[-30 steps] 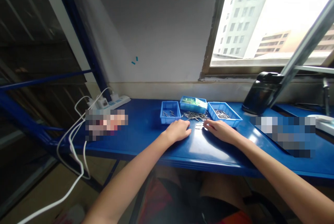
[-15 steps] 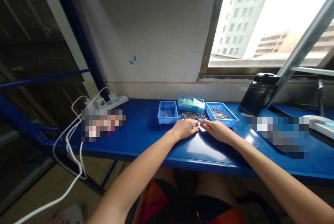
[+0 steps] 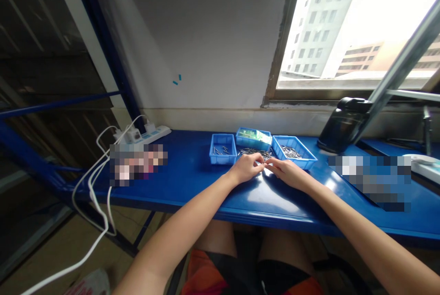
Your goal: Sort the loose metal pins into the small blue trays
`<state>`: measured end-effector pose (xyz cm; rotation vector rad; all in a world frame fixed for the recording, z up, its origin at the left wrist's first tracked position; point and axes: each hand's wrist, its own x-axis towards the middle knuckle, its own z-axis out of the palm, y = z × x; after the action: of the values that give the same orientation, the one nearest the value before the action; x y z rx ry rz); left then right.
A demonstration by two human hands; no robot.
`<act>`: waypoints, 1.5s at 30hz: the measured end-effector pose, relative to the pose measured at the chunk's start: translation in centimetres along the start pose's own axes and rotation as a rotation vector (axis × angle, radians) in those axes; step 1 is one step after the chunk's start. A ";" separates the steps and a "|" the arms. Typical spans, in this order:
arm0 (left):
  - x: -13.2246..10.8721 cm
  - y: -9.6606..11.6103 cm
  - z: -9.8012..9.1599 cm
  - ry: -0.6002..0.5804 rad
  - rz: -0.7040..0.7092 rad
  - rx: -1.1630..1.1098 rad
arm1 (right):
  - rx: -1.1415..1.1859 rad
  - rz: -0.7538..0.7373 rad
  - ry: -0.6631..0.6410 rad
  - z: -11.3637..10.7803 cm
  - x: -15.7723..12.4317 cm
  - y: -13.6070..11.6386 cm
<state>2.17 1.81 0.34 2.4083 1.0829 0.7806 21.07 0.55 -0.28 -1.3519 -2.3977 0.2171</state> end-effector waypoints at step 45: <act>-0.4 -0.7 0.3 -0.055 -0.019 0.214 | -0.143 -0.016 0.016 0.2 0.0 0.5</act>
<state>1.74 1.93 -0.41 2.5748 1.2204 0.6151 21.35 0.83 -0.64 -1.3891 -2.4504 0.0303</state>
